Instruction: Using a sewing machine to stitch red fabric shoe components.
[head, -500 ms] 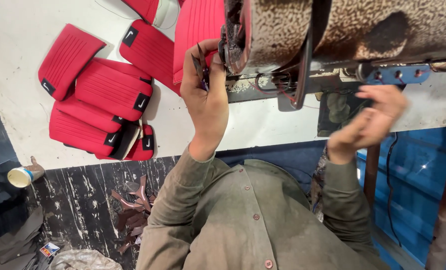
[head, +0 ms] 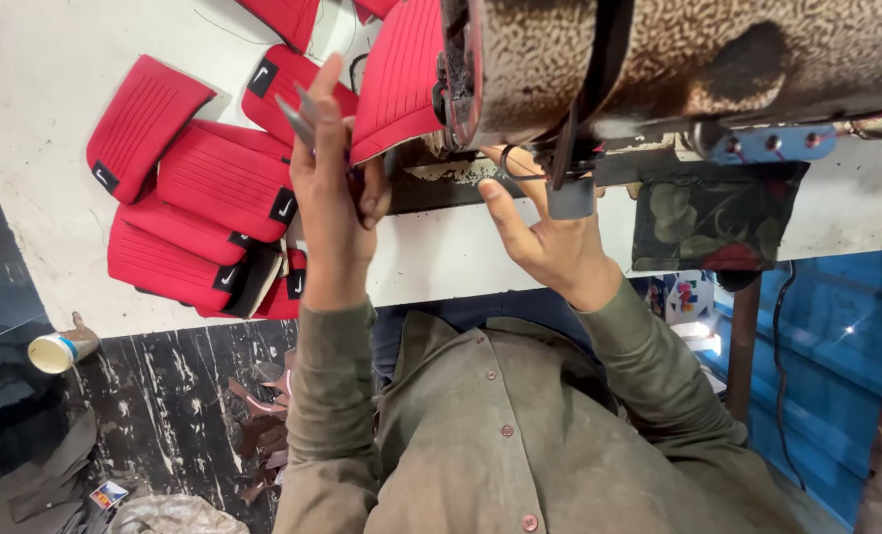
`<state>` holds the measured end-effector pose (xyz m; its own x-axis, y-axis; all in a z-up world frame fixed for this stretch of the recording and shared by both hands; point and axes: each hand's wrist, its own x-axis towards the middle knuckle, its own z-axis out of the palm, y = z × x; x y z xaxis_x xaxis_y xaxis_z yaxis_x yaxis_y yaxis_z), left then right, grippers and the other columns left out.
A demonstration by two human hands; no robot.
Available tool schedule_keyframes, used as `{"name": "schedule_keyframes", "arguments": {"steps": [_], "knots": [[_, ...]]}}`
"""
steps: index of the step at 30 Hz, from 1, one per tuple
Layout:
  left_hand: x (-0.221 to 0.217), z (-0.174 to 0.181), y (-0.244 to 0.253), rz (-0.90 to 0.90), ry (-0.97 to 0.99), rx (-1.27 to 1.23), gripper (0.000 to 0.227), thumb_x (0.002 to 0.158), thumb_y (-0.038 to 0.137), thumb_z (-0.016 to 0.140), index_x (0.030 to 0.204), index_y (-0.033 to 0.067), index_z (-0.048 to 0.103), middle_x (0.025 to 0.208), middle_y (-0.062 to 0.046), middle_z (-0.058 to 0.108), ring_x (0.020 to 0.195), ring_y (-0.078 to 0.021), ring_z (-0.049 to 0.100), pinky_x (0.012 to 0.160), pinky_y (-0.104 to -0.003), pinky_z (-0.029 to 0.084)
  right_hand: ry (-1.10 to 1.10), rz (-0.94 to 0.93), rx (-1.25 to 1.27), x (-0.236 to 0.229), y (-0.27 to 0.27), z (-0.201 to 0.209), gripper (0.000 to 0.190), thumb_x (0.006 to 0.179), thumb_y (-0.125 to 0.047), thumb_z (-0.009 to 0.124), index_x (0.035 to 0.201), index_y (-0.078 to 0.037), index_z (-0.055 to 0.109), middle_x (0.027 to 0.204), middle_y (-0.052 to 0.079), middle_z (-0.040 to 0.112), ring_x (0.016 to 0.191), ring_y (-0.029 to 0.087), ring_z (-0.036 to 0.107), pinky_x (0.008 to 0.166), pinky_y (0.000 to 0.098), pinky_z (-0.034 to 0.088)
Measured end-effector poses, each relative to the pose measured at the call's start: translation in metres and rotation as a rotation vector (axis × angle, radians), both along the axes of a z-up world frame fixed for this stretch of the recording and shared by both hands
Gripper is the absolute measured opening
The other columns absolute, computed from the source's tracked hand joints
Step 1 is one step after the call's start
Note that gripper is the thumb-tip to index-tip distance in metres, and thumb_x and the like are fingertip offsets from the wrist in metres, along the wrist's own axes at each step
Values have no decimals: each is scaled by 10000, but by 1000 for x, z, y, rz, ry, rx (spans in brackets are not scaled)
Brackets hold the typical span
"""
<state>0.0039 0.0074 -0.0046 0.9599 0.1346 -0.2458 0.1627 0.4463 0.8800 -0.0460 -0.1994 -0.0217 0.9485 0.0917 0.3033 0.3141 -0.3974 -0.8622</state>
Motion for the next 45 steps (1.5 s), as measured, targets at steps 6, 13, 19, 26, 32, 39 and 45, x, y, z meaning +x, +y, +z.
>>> {"name": "schedule_keyframes", "arguments": {"steps": [6, 13, 19, 26, 32, 39, 45], "knots": [[5, -11, 9, -163, -4, -149, 388, 1076, 166, 677, 1431, 41, 583, 712, 66, 521, 479, -23, 342, 406, -228, 215, -63, -37, -259, 4, 8, 18, 292, 1016, -61, 730, 1292, -7, 652, 1137, 152, 701, 1021, 314, 682, 903, 403, 526], [0, -24, 10, -118, -41, -101, 262, 1089, 125, 659, 1331, 27, 640, 777, 60, 556, 528, -6, 365, 433, -218, 218, -136, -47, -310, 7, 16, 26, 340, 1011, -3, 703, 1343, -36, 640, 1186, 171, 673, 1104, 350, 651, 970, 438, 505], [-8, -17, 12, -87, -29, -85, 278, 1064, 117, 670, 1321, 23, 624, 905, 25, 656, 566, -11, 393, 461, -217, 236, -80, -33, -331, 7, 18, 25, 339, 1030, 22, 673, 1358, -55, 637, 1145, 154, 668, 1063, 340, 652, 939, 439, 501], [-13, -9, 18, -114, -81, -10, 272, 1077, 132, 686, 1329, 40, 638, 802, 49, 571, 555, -9, 405, 459, -206, 255, 14, -24, -296, 3, 20, 33, 406, 1004, 68, 634, 1390, -58, 632, 1011, 143, 655, 894, 302, 629, 836, 422, 497], [-40, 15, 6, -201, 42, 199, 258, 1045, 86, 673, 1295, 34, 633, 812, 59, 596, 569, -6, 458, 464, -195, 303, -84, 38, -231, 7, 10, 35, 447, 1033, 80, 596, 1443, -95, 586, 1130, 161, 672, 1018, 295, 661, 915, 383, 518], [-69, 4, -15, -191, -172, 370, 383, 1063, 16, 652, 1426, -29, 539, 1318, -74, 641, 1148, -92, 594, 995, -240, 498, 29, 94, -234, 5, 5, 29, 486, 975, 123, 587, 1423, -65, 598, 1177, 153, 687, 1037, 293, 677, 917, 388, 533], [-61, 1, -26, -171, -177, 380, 391, 1063, 15, 636, 1435, -31, 527, 1369, -84, 623, 1216, -105, 579, 1066, -251, 471, -30, 117, -198, 6, -3, 20, 518, 946, 154, 563, 1425, -43, 576, 1284, 156, 684, 1110, 301, 691, 939, 386, 552]]}}
